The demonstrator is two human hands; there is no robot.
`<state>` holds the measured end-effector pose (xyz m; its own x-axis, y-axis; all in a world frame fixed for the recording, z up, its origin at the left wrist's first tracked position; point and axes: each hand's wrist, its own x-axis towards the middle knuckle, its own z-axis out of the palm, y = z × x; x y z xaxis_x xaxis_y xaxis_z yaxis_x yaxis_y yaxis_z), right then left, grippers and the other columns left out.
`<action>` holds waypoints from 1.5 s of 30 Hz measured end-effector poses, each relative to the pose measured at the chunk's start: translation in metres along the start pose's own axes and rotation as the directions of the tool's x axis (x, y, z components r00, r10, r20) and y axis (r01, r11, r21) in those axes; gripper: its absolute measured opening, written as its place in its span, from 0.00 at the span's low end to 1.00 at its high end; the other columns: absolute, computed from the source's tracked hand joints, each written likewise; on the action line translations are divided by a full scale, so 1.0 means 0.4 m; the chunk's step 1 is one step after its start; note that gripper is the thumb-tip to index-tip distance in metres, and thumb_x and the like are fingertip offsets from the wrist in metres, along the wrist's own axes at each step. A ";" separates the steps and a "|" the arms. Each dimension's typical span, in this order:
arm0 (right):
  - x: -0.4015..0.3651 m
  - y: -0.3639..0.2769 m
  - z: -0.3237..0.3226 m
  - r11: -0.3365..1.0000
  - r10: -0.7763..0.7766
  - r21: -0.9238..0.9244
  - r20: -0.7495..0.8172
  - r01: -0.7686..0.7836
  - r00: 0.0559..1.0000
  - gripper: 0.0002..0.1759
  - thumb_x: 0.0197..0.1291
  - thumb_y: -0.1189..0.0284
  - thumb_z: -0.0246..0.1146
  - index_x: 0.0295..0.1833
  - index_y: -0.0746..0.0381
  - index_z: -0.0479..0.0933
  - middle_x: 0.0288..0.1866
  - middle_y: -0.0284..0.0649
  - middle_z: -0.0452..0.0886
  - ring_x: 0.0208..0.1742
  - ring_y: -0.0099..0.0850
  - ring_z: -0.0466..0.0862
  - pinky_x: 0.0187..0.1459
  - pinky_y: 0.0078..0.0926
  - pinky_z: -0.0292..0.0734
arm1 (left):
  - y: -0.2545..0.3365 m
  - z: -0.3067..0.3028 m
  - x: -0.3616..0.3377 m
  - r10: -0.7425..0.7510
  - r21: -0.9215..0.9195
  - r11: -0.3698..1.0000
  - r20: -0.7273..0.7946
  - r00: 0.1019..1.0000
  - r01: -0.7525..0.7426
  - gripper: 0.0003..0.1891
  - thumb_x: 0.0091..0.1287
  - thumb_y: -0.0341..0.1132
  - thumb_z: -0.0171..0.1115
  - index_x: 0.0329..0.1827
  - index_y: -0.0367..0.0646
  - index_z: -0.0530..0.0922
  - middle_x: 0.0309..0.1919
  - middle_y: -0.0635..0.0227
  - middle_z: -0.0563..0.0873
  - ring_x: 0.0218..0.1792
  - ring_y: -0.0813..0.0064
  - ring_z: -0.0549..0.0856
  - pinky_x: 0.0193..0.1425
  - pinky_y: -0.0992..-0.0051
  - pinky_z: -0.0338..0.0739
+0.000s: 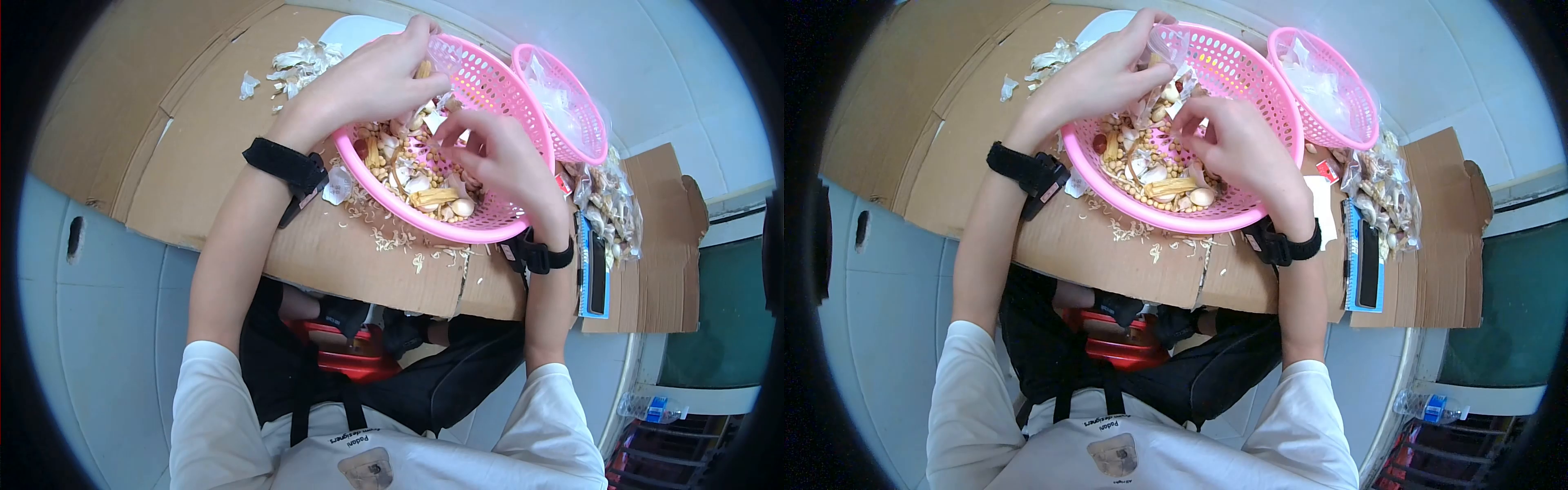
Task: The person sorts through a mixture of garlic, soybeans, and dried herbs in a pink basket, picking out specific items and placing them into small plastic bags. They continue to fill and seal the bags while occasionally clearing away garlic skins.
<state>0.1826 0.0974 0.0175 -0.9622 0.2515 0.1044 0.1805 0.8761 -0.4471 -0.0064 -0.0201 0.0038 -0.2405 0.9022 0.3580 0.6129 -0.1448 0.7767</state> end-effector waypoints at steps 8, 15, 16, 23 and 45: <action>0.001 0.008 0.010 0.996 0.073 -0.066 0.136 -0.064 0.988 0.10 0.59 0.80 0.69 0.47 0.69 0.85 0.40 0.48 0.90 0.44 0.44 0.91 0.48 0.40 0.84 | -0.010 0.004 0.007 0.025 0.066 0.997 0.015 1.000 -0.026 0.36 0.70 0.44 0.62 0.70 0.22 0.63 0.34 0.47 0.87 0.26 0.63 0.89 0.32 0.64 0.83; -0.001 0.030 0.019 1.000 0.009 -0.028 0.110 -0.006 0.994 0.10 0.59 0.78 0.69 0.47 0.68 0.83 0.40 0.48 0.90 0.43 0.44 0.91 0.48 0.40 0.84 | -0.011 0.007 0.003 0.055 0.073 0.996 -0.015 0.998 -0.054 0.37 0.69 0.44 0.63 0.72 0.23 0.63 0.36 0.46 0.88 0.26 0.64 0.89 0.33 0.65 0.83; -0.001 0.032 0.020 0.999 0.002 -0.037 0.110 0.002 0.994 0.10 0.60 0.78 0.69 0.47 0.68 0.83 0.39 0.48 0.90 0.43 0.44 0.91 0.48 0.40 0.84 | -0.011 0.007 0.003 0.044 0.085 0.995 -0.008 0.999 -0.044 0.37 0.69 0.44 0.63 0.72 0.23 0.63 0.36 0.46 0.88 0.26 0.64 0.89 0.32 0.65 0.83; -0.002 0.031 0.020 0.999 0.013 -0.040 0.100 -0.009 0.995 0.10 0.60 0.77 0.70 0.47 0.68 0.84 0.39 0.48 0.90 0.43 0.44 0.91 0.48 0.40 0.84 | -0.008 0.002 0.003 0.018 0.112 0.994 0.014 1.000 -0.020 0.37 0.69 0.45 0.63 0.72 0.23 0.63 0.33 0.51 0.86 0.25 0.65 0.88 0.31 0.65 0.82; -0.001 0.043 0.026 1.000 -0.007 -0.025 0.115 0.010 0.993 0.09 0.61 0.78 0.68 0.46 0.69 0.83 0.38 0.48 0.89 0.41 0.44 0.90 0.46 0.40 0.83 | -0.021 0.008 0.006 0.055 0.126 0.991 0.000 0.999 -0.054 0.38 0.68 0.45 0.63 0.71 0.22 0.64 0.32 0.52 0.87 0.27 0.65 0.89 0.32 0.66 0.82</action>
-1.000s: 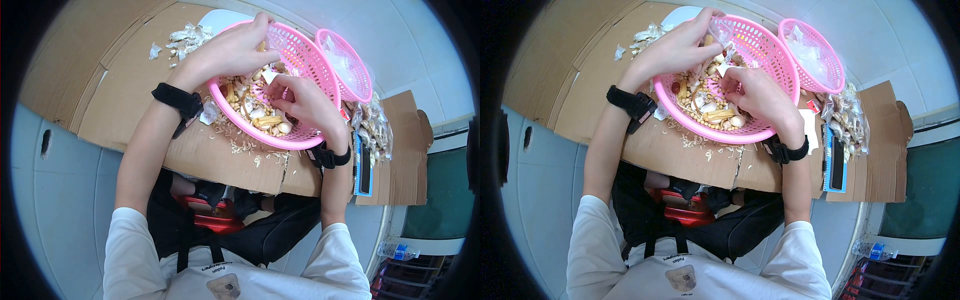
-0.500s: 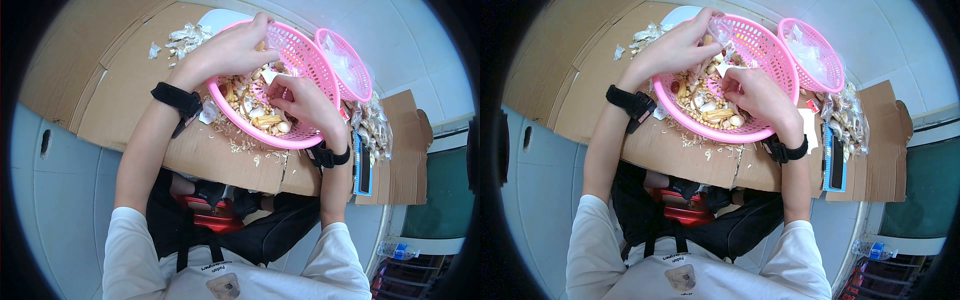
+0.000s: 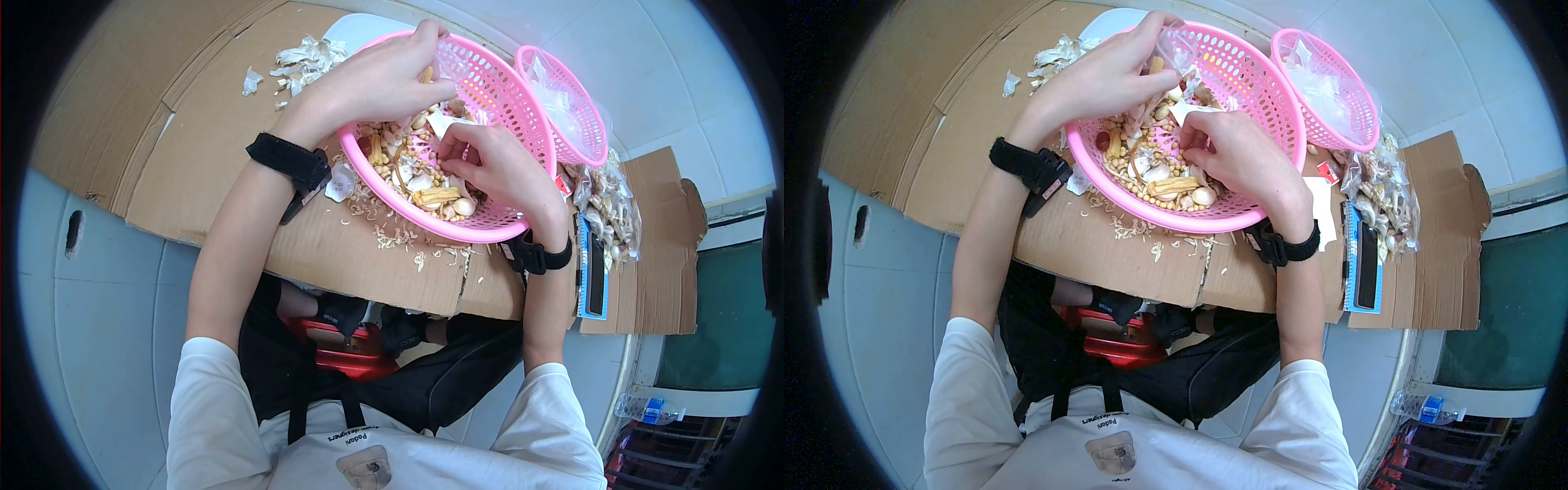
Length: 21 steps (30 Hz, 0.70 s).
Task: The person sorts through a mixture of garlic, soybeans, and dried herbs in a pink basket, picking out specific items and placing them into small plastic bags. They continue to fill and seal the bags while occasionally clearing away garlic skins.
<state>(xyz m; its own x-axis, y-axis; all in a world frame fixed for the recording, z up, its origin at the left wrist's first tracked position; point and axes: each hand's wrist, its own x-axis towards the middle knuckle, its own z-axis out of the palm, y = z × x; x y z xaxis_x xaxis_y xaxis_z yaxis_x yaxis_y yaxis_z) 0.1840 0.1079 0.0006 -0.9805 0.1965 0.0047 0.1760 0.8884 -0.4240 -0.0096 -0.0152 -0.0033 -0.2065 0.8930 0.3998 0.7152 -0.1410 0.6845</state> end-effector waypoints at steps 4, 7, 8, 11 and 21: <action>0.000 0.001 -0.001 1.000 -0.006 -0.013 0.004 0.006 1.000 0.08 0.61 0.77 0.68 0.45 0.68 0.84 0.39 0.49 0.89 0.41 0.44 0.90 0.46 0.40 0.83 | -0.004 0.003 0.002 0.000 0.012 1.000 -0.007 1.000 0.000 0.38 0.69 0.45 0.63 0.71 0.22 0.64 0.33 0.52 0.87 0.27 0.65 0.89 0.32 0.66 0.82; -0.001 -0.003 -0.002 1.000 -0.006 -0.008 0.007 0.006 1.000 0.08 0.61 0.76 0.69 0.45 0.68 0.84 0.38 0.49 0.89 0.40 0.45 0.90 0.45 0.40 0.83 | -0.005 0.004 0.002 0.004 0.014 1.000 -0.008 1.000 -0.004 0.37 0.69 0.45 0.63 0.70 0.22 0.64 0.33 0.51 0.87 0.27 0.65 0.89 0.32 0.66 0.83; 0.000 -0.002 -0.002 1.000 -0.006 -0.008 0.007 0.006 1.000 0.08 0.61 0.76 0.69 0.45 0.68 0.84 0.38 0.49 0.89 0.40 0.45 0.90 0.45 0.40 0.83 | -0.005 0.005 0.002 0.007 0.010 1.000 -0.009 1.000 -0.007 0.36 0.69 0.45 0.63 0.69 0.22 0.65 0.33 0.51 0.86 0.27 0.65 0.89 0.32 0.66 0.82; 0.000 -0.001 -0.001 1.000 -0.009 -0.022 0.003 0.009 1.000 0.08 0.61 0.76 0.69 0.44 0.68 0.84 0.38 0.49 0.89 0.40 0.45 0.90 0.45 0.40 0.83 | -0.001 0.001 0.000 -0.014 0.007 1.000 0.011 1.000 0.014 0.35 0.69 0.45 0.63 0.67 0.22 0.65 0.33 0.51 0.86 0.27 0.65 0.89 0.32 0.66 0.82; -0.001 0.004 0.002 0.997 -0.007 -0.071 -0.005 0.007 1.000 0.09 0.63 0.73 0.70 0.43 0.69 0.85 0.38 0.51 0.89 0.39 0.48 0.89 0.44 0.42 0.82 | 0.000 0.000 -0.002 -0.018 0.002 1.000 0.016 1.000 0.018 0.35 0.68 0.46 0.64 0.66 0.22 0.66 0.34 0.52 0.86 0.27 0.65 0.89 0.31 0.67 0.82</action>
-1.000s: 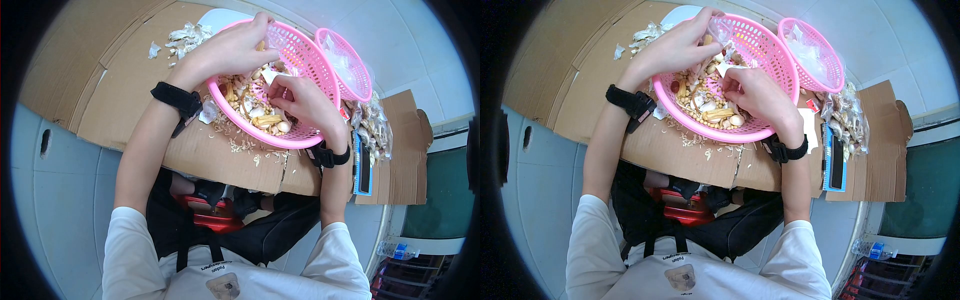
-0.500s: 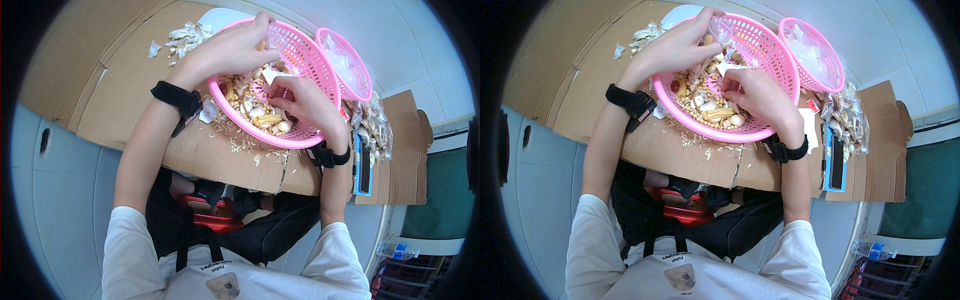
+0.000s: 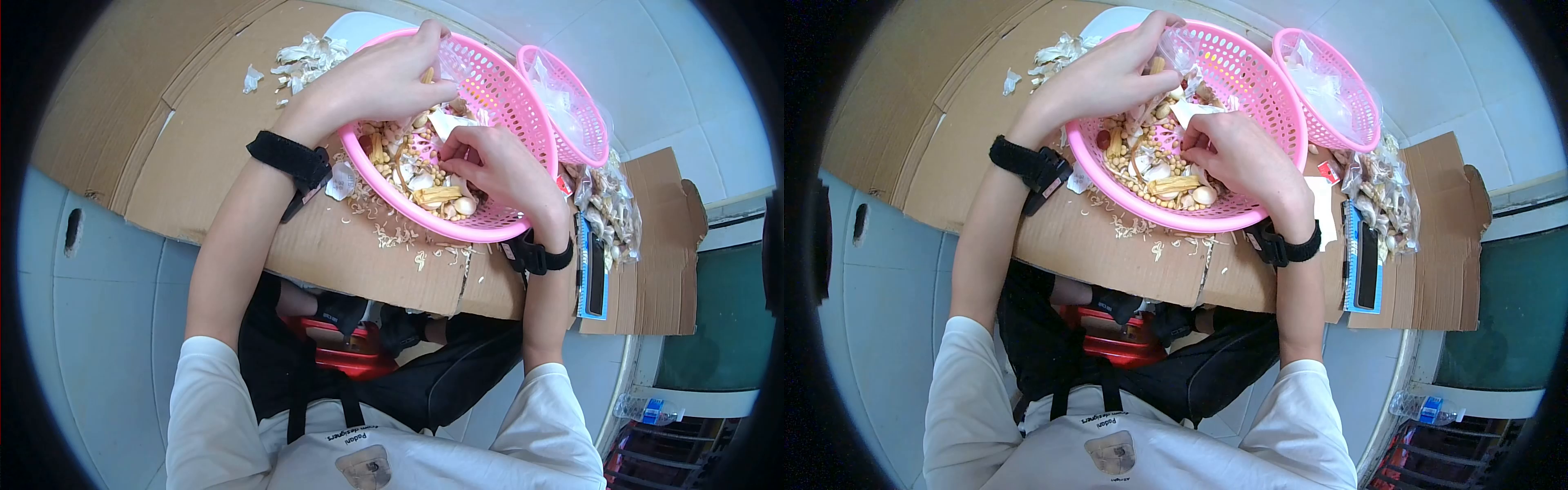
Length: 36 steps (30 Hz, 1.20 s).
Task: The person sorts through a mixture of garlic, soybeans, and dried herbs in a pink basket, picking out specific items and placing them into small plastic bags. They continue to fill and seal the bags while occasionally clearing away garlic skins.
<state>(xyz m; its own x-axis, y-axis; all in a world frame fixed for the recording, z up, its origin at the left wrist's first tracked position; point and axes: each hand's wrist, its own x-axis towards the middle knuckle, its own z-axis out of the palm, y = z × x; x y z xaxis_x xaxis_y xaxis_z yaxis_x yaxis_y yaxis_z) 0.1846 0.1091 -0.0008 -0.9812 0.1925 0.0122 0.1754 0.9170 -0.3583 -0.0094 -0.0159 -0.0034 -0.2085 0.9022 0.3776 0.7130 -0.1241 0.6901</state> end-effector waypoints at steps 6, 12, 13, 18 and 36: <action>-0.001 -0.004 -0.002 1.000 0.026 -0.011 0.015 -0.026 1.000 0.11 0.64 0.72 0.69 0.44 0.69 0.85 0.39 0.53 0.89 0.40 0.49 0.89 0.45 0.44 0.82 | 0.000 0.000 0.001 0.004 -0.003 1.000 -0.003 1.000 -0.004 0.35 0.69 0.47 0.63 0.66 0.22 0.66 0.34 0.53 0.86 0.26 0.66 0.89 0.31 0.67 0.82; -0.004 -0.004 -0.001 0.999 0.032 -0.005 0.009 -0.032 0.999 0.11 0.66 0.71 0.68 0.44 0.71 0.85 0.40 0.54 0.89 0.41 0.50 0.90 0.47 0.43 0.83 | -0.003 0.001 0.002 0.015 0.005 1.000 -0.007 1.000 -0.015 0.35 0.69 0.47 0.63 0.66 0.22 0.66 0.33 0.53 0.86 0.26 0.66 0.89 0.31 0.67 0.82; -0.005 -0.005 -0.001 1.000 0.030 -0.008 0.007 -0.029 1.000 0.11 0.66 0.71 0.67 0.44 0.71 0.85 0.40 0.54 0.89 0.41 0.50 0.90 0.47 0.43 0.83 | 0.000 0.000 0.001 0.006 -0.002 1.000 0.001 1.000 -0.006 0.36 0.69 0.47 0.64 0.66 0.22 0.66 0.33 0.53 0.87 0.26 0.66 0.89 0.31 0.67 0.82; -0.006 -0.011 -0.002 0.999 0.035 -0.018 0.009 -0.035 0.999 0.11 0.67 0.72 0.67 0.43 0.71 0.85 0.40 0.54 0.89 0.42 0.51 0.89 0.48 0.44 0.83 | 0.005 -0.004 -0.003 0.008 -0.011 1.000 0.008 1.000 -0.008 0.36 0.68 0.46 0.65 0.67 0.21 0.65 0.34 0.53 0.87 0.26 0.66 0.89 0.31 0.67 0.83; -0.007 -0.002 0.000 1.000 0.023 -0.003 0.010 -0.022 1.000 0.09 0.64 0.75 0.66 0.44 0.71 0.83 0.42 0.54 0.89 0.45 0.51 0.89 0.50 0.45 0.83 | 0.001 0.000 -0.003 -0.007 -0.016 1.000 0.000 1.000 0.007 0.39 0.67 0.47 0.66 0.71 0.24 0.64 0.36 0.53 0.87 0.27 0.65 0.90 0.33 0.67 0.83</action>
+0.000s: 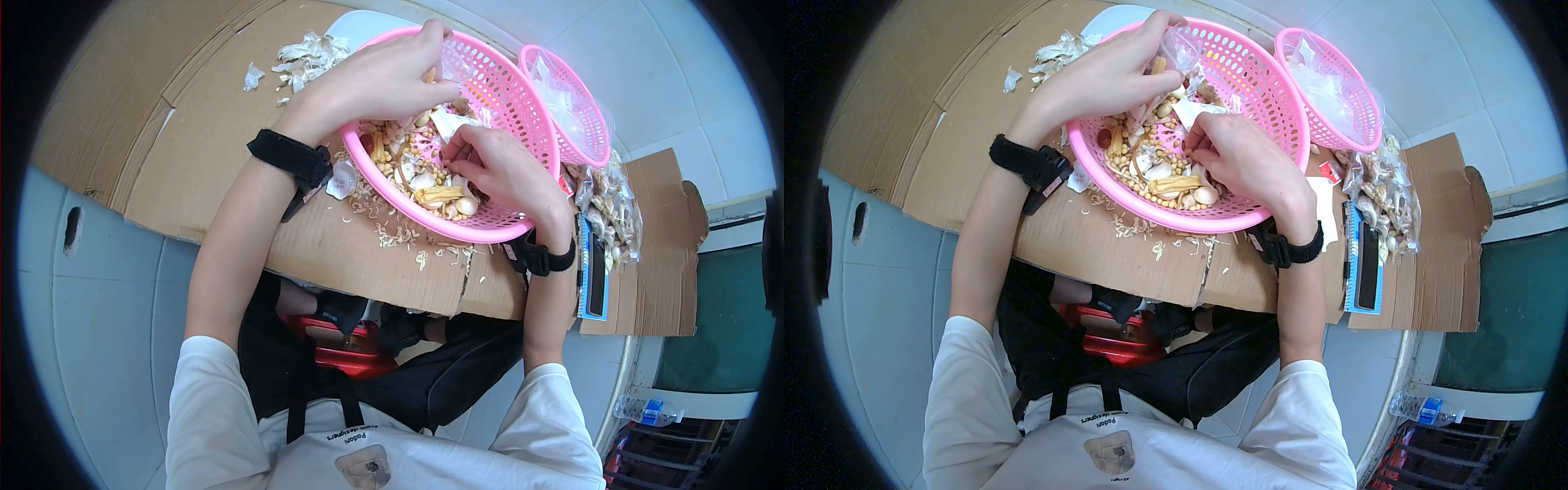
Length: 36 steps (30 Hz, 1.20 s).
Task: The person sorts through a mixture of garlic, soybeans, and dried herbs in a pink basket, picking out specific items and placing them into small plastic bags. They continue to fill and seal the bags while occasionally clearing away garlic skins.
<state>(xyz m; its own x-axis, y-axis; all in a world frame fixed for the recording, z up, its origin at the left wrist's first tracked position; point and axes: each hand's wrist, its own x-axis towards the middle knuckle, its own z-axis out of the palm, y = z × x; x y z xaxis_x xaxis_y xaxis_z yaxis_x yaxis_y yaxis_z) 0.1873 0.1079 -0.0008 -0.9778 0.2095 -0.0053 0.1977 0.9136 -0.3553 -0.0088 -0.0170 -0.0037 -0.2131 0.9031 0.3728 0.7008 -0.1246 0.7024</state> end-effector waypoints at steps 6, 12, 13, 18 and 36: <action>0.000 0.000 -0.002 1.000 0.004 0.001 0.010 -0.004 1.000 0.08 0.64 0.76 0.66 0.44 0.71 0.83 0.41 0.54 0.89 0.44 0.51 0.89 0.50 0.45 0.83 | 0.008 -0.004 -0.004 -0.010 -0.019 1.000 0.012 1.000 0.011 0.40 0.67 0.46 0.67 0.71 0.24 0.64 0.35 0.54 0.87 0.26 0.67 0.89 0.31 0.68 0.82; 0.001 0.001 -0.001 0.999 -0.015 -0.029 0.018 0.015 1.000 0.09 0.65 0.75 0.66 0.44 0.71 0.84 0.40 0.54 0.89 0.44 0.51 0.89 0.49 0.45 0.83 | 0.004 0.000 -0.002 0.002 -0.024 1.000 -0.002 1.000 -0.002 0.40 0.65 0.47 0.69 0.69 0.23 0.65 0.33 0.53 0.87 0.25 0.68 0.88 0.30 0.69 0.81; 0.001 0.002 -0.001 0.999 -0.020 -0.026 0.016 0.021 1.000 0.09 0.65 0.75 0.65 0.44 0.71 0.84 0.40 0.54 0.89 0.44 0.51 0.89 0.49 0.45 0.83 | 0.003 0.000 -0.001 0.008 -0.014 1.000 -0.006 1.000 -0.008 0.40 0.65 0.47 0.69 0.68 0.23 0.65 0.33 0.52 0.87 0.25 0.68 0.88 0.29 0.69 0.81; 0.000 0.012 0.006 0.999 -0.040 -0.021 -0.008 0.040 0.999 0.09 0.66 0.75 0.64 0.45 0.71 0.84 0.41 0.54 0.89 0.44 0.51 0.89 0.50 0.44 0.83 | 0.013 -0.005 -0.004 -0.007 -0.012 1.000 0.018 1.000 0.008 0.38 0.65 0.46 0.69 0.66 0.22 0.65 0.31 0.51 0.87 0.23 0.67 0.87 0.27 0.69 0.80; 0.003 -0.001 -0.001 0.998 -0.015 0.056 -0.050 0.017 0.999 0.10 0.66 0.81 0.64 0.51 0.71 0.82 0.44 0.52 0.89 0.45 0.44 0.90 0.49 0.38 0.84 | 0.005 -0.002 0.000 0.011 0.016 1.000 0.009 1.000 -0.011 0.37 0.67 0.45 0.68 0.67 0.21 0.65 0.30 0.52 0.87 0.24 0.66 0.88 0.27 0.68 0.81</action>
<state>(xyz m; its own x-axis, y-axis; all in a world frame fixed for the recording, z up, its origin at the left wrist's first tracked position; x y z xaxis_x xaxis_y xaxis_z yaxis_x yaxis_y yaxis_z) 0.1859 0.1077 -0.0004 -0.9758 0.2135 0.0470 0.1765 0.8963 -0.4068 -0.0078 -0.0177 -0.0017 -0.1993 0.9054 0.3749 0.7139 -0.1279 0.6884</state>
